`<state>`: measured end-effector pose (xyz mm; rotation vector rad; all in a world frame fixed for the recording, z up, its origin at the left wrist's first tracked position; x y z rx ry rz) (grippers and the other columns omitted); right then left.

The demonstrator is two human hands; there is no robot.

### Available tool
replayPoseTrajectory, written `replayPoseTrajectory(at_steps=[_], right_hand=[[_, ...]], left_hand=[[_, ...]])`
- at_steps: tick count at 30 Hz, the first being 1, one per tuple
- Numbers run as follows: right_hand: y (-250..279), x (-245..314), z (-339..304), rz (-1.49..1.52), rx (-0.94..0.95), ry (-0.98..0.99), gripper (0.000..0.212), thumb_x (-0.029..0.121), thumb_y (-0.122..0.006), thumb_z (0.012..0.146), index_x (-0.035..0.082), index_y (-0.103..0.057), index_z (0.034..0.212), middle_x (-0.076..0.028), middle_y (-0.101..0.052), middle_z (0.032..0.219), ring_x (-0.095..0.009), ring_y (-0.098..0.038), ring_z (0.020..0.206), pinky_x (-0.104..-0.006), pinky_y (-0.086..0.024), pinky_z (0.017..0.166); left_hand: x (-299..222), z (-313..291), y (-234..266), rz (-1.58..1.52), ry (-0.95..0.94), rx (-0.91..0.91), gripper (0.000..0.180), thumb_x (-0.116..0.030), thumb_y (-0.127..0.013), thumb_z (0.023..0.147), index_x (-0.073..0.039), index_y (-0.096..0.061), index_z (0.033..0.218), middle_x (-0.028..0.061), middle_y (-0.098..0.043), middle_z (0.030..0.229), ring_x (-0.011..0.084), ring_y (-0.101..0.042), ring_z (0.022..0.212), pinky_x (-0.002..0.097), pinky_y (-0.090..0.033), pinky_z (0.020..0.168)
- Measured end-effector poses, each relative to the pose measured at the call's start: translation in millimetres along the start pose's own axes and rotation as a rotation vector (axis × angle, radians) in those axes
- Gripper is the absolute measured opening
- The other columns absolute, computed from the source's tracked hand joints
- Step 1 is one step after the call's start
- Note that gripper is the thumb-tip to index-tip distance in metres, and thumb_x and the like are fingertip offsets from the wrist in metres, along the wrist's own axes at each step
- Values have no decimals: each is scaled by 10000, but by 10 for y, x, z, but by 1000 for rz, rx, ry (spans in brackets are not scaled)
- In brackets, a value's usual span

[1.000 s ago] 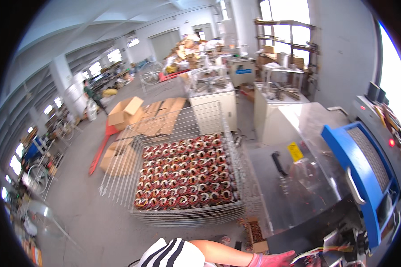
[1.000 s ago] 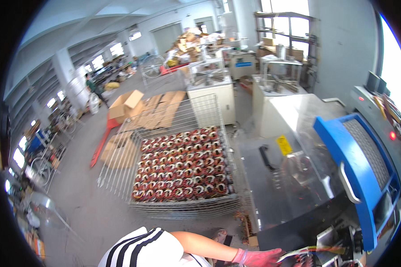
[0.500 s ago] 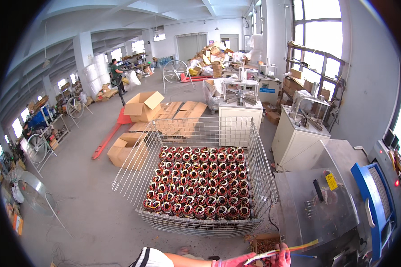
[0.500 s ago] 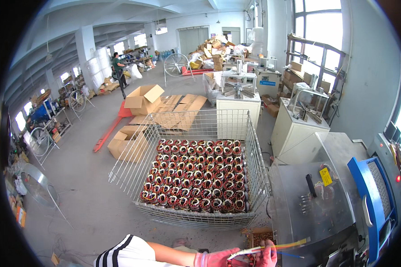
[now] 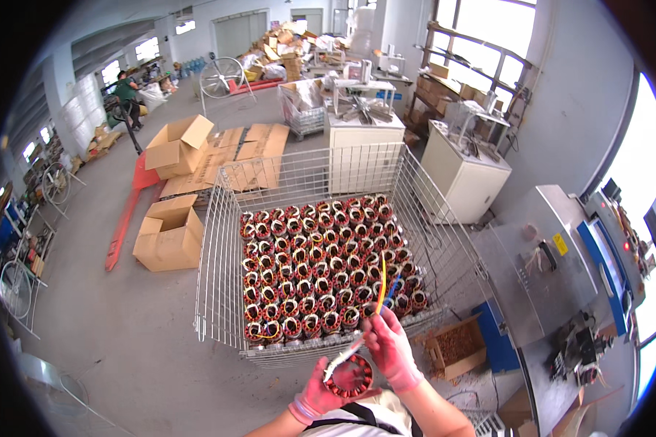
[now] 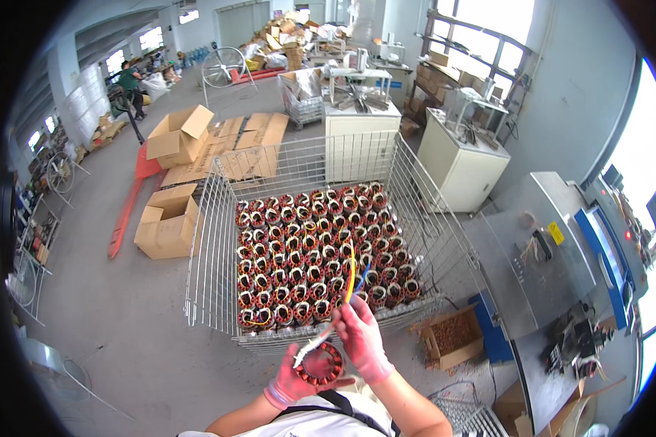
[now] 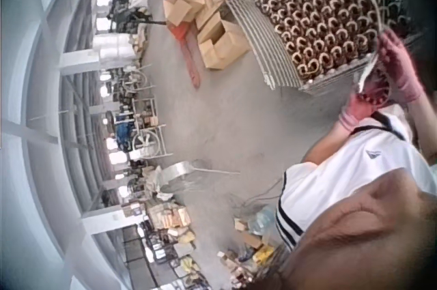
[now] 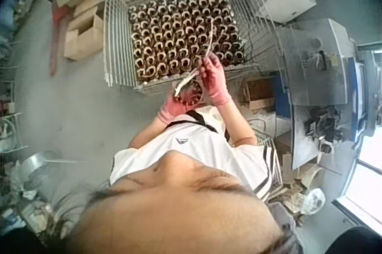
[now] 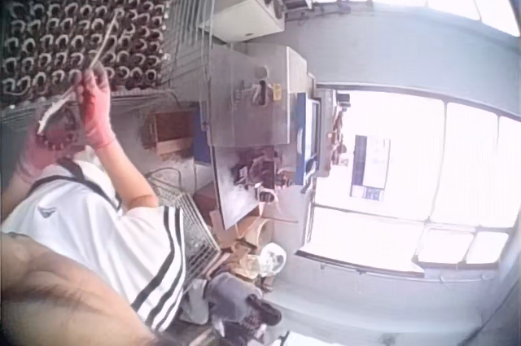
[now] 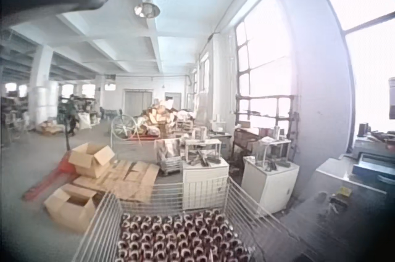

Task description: The person picks up a motor stator core from a wire bin, positions it into an assembly machine, and returns it to the bin after the machine process is complete.

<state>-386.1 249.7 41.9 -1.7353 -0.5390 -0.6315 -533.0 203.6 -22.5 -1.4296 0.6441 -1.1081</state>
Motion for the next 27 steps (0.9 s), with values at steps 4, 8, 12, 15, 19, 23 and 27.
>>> replayPoseTrajectory(at_steps=[4,8,12,15,19,23,27], right_hand=[[-639,-372,237,-332,-68,-23,276,171,-611,941,48,-594,1188,-19,-659,885,-11,-456,593,-142,-353,509],[-1046,-693,443,-410,173,-51,309,181,-632,934,23,-589,1196,8,-641,853,-20,-438,580,-165,-335,506],[-1250,-963,714,-726,398,117,162,96,-687,885,44,-591,1004,0,-640,895,-45,-563,767,-210,-466,644],[-1660,-890,737,-1622,826,760,111,154,-677,797,107,-609,872,-24,-583,773,-174,-603,715,-334,-490,617],[-1588,-1283,1084,-1729,1055,516,160,297,-614,842,140,-636,860,-21,-598,815,-227,-612,813,-370,-503,671],[-1538,-1374,1647,-1401,1262,26,309,382,-607,887,86,-687,917,-82,-621,827,-285,-619,791,-373,-503,691],[-1276,-1516,2202,-1473,1471,-36,413,382,-688,816,-10,-649,938,-112,-621,1056,-286,-595,993,-371,-490,842]], left_hand=[[-332,-426,-439,440,-292,-289,842,-669,-400,884,-45,-312,1443,198,-413,1429,429,-393,1314,616,-219,1122],[-626,-660,-380,256,-396,-236,889,-731,-391,851,-36,-368,1405,222,-465,1372,456,-433,1274,560,-440,995],[-866,-819,-528,61,-533,-261,801,-681,-352,899,-46,-420,1384,202,-495,1362,437,-456,1260,576,-341,1076],[-1112,-787,-608,101,-662,-283,731,-637,-350,923,-94,-394,1410,146,-444,1424,355,-432,1304,574,-330,1087],[-1567,-772,-511,140,-768,-416,625,-622,-367,921,-155,-516,1310,64,-555,1309,262,-536,1186,529,-424,991],[-2013,-642,-453,115,-838,-485,591,-618,-361,925,-161,-577,1233,42,-617,1216,250,-601,1071,486,-472,924],[-2467,-299,-290,129,-812,-482,582,-538,-305,982,-88,-502,1294,93,-609,1220,269,-585,1111,415,-419,1016]])
Point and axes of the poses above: each hand's wrist, its own z-axis towards the middle knuckle, its own y-axis out of the back of the hand, x = y × z, the point moved 3 cm from there along z, towards the middle knuckle
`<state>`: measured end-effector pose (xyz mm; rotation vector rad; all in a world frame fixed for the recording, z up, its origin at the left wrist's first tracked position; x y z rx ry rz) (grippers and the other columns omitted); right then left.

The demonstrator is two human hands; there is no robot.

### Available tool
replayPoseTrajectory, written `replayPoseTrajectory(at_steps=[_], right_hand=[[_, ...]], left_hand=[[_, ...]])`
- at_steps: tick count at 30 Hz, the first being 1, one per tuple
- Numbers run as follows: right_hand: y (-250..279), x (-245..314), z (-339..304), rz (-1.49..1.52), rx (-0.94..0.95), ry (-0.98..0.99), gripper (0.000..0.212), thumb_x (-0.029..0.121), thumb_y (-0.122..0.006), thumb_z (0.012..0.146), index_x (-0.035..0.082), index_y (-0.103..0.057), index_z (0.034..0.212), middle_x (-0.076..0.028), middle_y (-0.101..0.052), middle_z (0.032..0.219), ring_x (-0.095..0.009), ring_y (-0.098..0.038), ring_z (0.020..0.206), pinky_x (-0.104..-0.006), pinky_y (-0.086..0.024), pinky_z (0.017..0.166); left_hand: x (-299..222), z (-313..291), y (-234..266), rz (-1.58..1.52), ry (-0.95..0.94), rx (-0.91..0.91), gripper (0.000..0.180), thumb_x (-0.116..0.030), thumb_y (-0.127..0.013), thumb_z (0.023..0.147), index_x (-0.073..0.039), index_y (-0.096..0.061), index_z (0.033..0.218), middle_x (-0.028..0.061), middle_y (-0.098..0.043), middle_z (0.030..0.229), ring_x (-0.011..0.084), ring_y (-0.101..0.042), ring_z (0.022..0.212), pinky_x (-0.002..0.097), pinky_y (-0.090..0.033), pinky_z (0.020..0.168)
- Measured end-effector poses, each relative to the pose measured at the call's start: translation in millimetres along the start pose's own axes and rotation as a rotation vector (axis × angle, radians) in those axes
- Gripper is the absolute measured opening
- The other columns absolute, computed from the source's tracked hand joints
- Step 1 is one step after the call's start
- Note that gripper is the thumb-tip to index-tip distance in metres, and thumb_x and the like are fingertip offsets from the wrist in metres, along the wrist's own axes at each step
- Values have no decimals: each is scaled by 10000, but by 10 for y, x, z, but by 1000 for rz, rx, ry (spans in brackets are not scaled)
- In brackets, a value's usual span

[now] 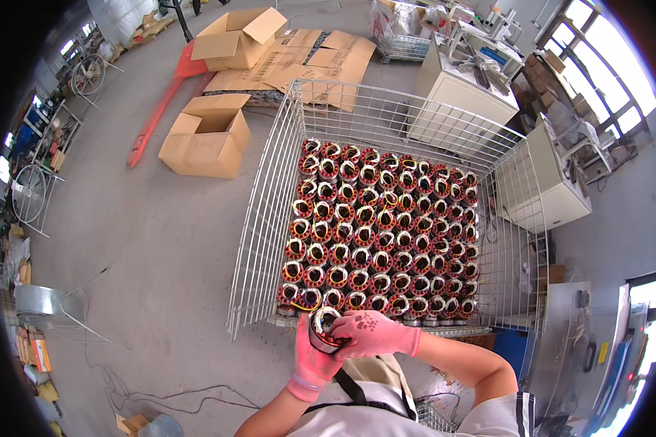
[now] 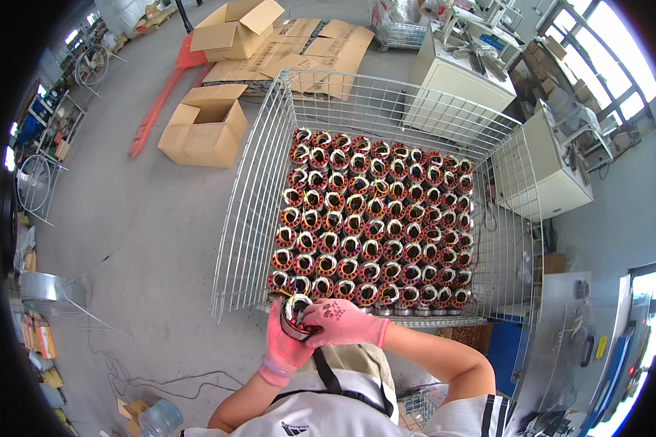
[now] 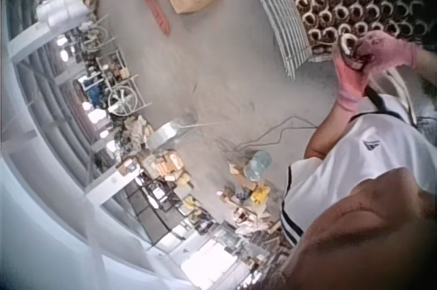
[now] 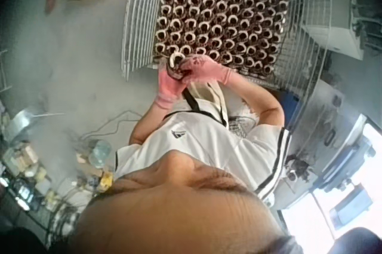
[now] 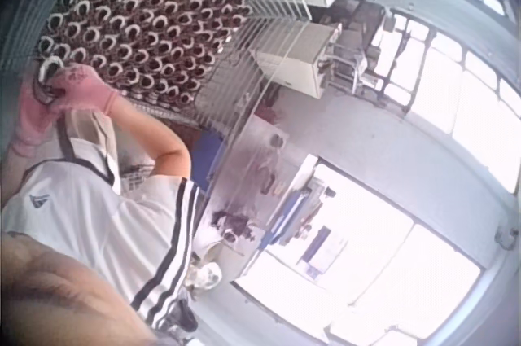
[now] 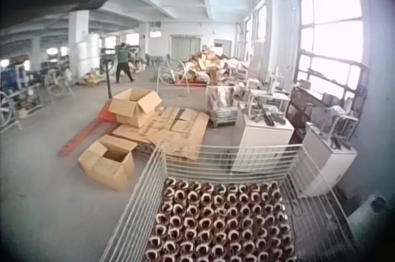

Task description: The person picks up a motor stator core from a wire bin, positions it into an assembly machine, and returns it to the bin after the machine process is complete.

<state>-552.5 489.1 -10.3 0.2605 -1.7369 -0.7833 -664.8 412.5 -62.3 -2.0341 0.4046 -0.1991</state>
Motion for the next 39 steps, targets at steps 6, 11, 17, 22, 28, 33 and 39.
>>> replayPoseTrajectory(at_steps=[6,11,17,22,28,33,39], right_hand=[[131,-1264,499,444,-23,-279,431,378,-676,843,-11,-641,1023,-136,-630,964,-317,-628,908,-385,-493,781],[66,-2778,1234,-4,-284,-537,323,359,-663,813,70,-656,956,-112,-639,1022,-308,-636,924,-420,-512,769],[-129,-4373,2381,-226,-449,-503,252,253,-605,874,134,-605,1096,-74,-596,1087,-281,-631,915,-398,-520,762],[-57,-5037,3146,-392,-457,-474,279,155,-557,873,148,-595,1149,-34,-550,1191,-249,-612,961,-394,-488,846],[83,-5215,3421,-380,-383,-487,319,280,-652,843,92,-620,1098,-50,-570,1144,-286,-566,1005,-424,-459,861],[80,-5284,3459,-417,-355,-416,335,352,-648,840,68,-624,1015,-79,-594,1088,-306,-568,973,-436,-462,840],[25,-5386,3468,-411,-371,-477,345,387,-649,833,102,-631,1025,-49,-584,1081,-276,-581,990,-442,-470,830]], left_hand=[[-891,568,169,877,-312,-266,700,-268,-643,912,-13,-276,1450,164,-377,1445,267,-398,1310,395,-360,1067],[-2256,617,-229,2366,-814,-702,835,-314,-688,847,37,-233,1453,255,-270,1477,414,-293,1352,463,-288,1103],[-2436,888,200,2102,-502,-818,647,-242,-628,882,72,-350,1374,260,-398,1390,410,-419,1265,443,-365,1051],[-2397,952,47,2125,-441,-867,512,-106,-527,922,61,-349,1372,201,-473,1352,349,-448,1245,421,-355,1048],[-2475,965,41,2123,-419,-825,555,-154,-619,915,64,-380,1365,246,-456,1345,361,-451,1256,419,-393,1029],[-2474,922,106,2173,-445,-807,577,-159,-637,902,72,-378,1363,255,-461,1333,375,-447,1253,431,-385,1032],[-2489,914,87,2239,-466,-737,580,-148,-647,893,73,-383,1360,260,-465,1325,396,-454,1233,446,-384,1028]])
Point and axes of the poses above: each hand's wrist, its own z-axis towards the middle knuckle, its own y-axis out of the back of the hand, x = y × z, the point moved 3 cm from there along z, towards the middle knuckle
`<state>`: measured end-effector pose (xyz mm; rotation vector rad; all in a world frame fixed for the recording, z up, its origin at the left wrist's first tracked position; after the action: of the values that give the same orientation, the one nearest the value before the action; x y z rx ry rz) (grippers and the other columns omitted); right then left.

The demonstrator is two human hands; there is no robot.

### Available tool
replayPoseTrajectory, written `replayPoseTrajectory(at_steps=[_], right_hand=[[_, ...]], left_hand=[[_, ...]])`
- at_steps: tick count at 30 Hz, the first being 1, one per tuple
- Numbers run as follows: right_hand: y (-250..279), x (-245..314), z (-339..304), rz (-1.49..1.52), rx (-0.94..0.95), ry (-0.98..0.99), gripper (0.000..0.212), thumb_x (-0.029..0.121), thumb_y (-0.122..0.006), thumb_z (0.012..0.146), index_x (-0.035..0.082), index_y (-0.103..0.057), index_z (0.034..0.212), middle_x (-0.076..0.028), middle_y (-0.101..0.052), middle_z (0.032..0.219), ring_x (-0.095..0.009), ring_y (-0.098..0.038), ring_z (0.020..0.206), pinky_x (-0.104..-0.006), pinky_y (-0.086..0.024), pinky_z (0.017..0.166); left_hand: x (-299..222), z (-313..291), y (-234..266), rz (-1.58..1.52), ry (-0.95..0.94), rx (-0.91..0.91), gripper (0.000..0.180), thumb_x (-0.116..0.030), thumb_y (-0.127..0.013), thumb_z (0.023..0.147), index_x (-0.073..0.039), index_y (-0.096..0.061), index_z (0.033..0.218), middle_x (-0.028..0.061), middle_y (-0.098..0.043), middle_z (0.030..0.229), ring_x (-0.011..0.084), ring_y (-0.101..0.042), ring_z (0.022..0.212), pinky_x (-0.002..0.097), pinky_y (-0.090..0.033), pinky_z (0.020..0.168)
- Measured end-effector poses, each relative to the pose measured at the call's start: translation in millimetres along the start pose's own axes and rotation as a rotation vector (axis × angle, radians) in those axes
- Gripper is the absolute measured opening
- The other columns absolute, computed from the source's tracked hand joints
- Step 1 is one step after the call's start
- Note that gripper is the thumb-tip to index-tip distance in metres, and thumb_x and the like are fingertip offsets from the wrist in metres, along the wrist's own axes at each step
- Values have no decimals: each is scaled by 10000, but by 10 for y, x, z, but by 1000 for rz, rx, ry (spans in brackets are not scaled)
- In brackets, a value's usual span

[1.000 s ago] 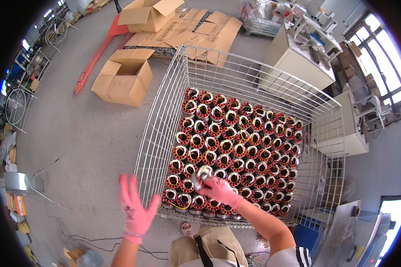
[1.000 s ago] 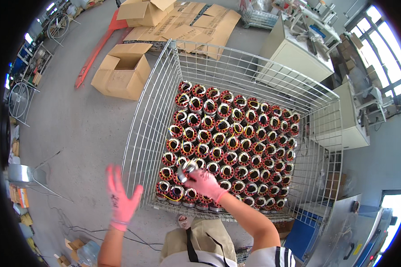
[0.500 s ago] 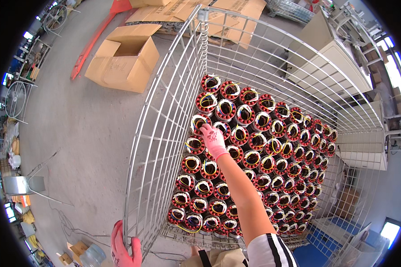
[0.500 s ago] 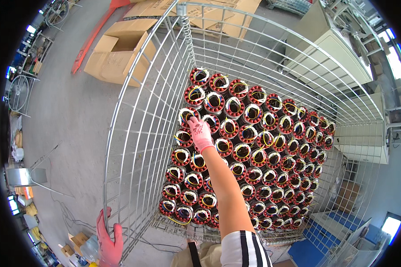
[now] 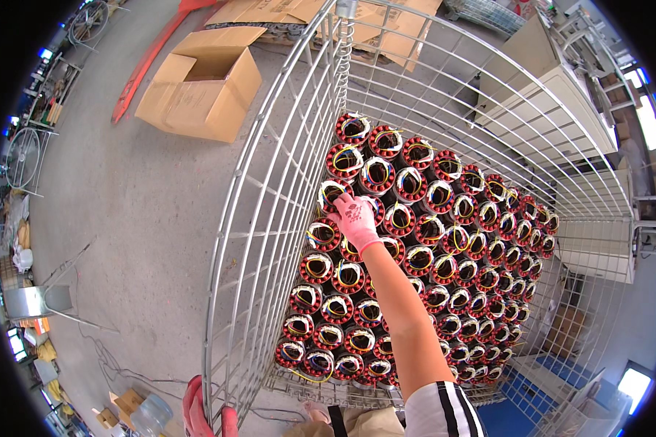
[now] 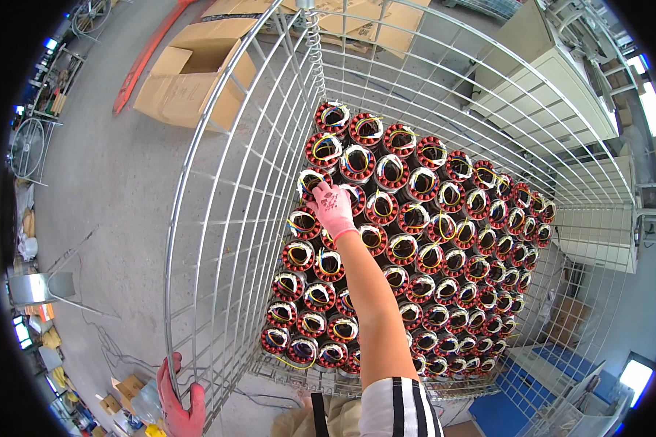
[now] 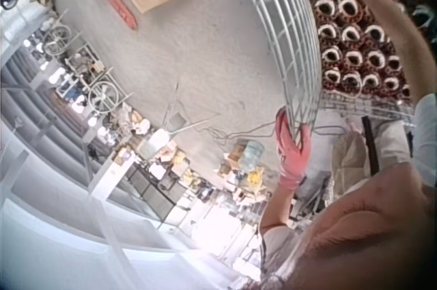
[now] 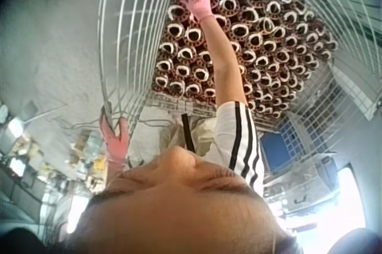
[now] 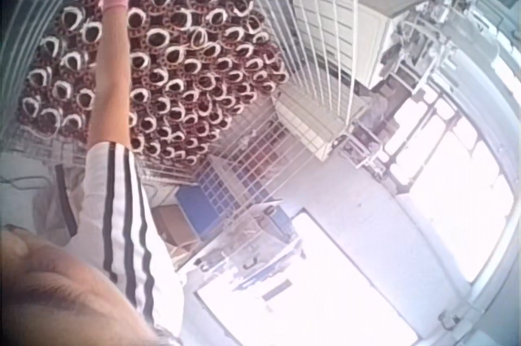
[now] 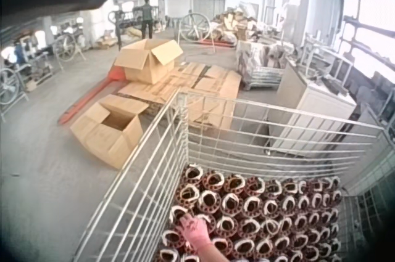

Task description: The person picks up a motor stator core from a wire bin, positions it into an assembly machine, and returns it to the bin after the machine process is complete.

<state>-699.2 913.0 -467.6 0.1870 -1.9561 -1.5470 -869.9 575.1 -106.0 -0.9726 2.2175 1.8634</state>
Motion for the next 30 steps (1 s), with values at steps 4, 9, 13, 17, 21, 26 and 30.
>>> replayPoseTrajectory(at_steps=[4,9,13,17,21,26,30], right_hand=[[35,-20,73,-10,69,-27,377,393,-667,824,108,-627,1068,-51,-592,1098,-277,-596,994,-439,-476,841],[62,36,85,-54,88,-53,409,399,-675,818,118,-606,1107,-48,-586,1115,-275,-591,1014,-444,-476,854],[97,-84,-99,-174,-19,143,609,334,-654,836,72,-476,1355,-79,-503,1385,-203,-518,1235,-346,-449,982],[286,300,-761,71,-221,181,471,182,-631,843,73,-514,1286,-122,-524,1324,-297,-558,1079,-389,-479,880],[539,557,-2051,120,43,15,418,260,-638,833,110,-562,1216,-124,-539,1281,-325,-521,1136,-462,-430,915],[647,516,-4067,183,-36,-123,328,237,-628,841,71,-601,1123,-157,-617,1163,-332,-596,1014,-390,-477,856],[987,807,-5923,234,-121,-517,350,220,-624,908,41,-608,1207,-152,-624,1188,-272,-605,1038,-344,-491,878]], left_hand=[[-72,32,7,-37,55,27,576,-148,-644,896,72,-384,1360,260,-460,1334,391,-457,1234,446,-385,1026],[-158,56,-1,-84,66,13,542,-135,-622,913,66,-388,1359,238,-459,1352,365,-457,1249,429,-389,1025],[-28,33,-61,-63,-18,-42,519,-189,-606,893,73,-441,1310,249,-492,1307,401,-497,1193,424,-418,1009],[-51,-61,28,-121,-51,-93,445,-207,-582,905,42,-490,1263,226,-529,1256,371,-530,1154,425,-442,980],[-2,-85,36,-193,-122,-58,485,-249,-525,944,12,-415,1339,220,-476,1316,377,-495,1194,417,-404,1018],[197,-109,-170,-266,-197,-153,447,-216,-496,941,1,-418,1323,232,-493,1284,384,-501,1176,427,-398,1026],[347,-86,-146,-215,-161,-137,486,-235,-482,946,22,-395,1348,260,-485,1288,390,-487,1206,420,-389,1045]])
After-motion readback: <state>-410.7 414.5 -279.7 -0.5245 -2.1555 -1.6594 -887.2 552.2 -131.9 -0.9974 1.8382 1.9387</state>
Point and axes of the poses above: each hand's wrist, its own z-axis towards the middle knuckle, its own y-axis out of the back of the hand, x = y × z, the point moved 3 cm from there along z, towards the middle knuckle
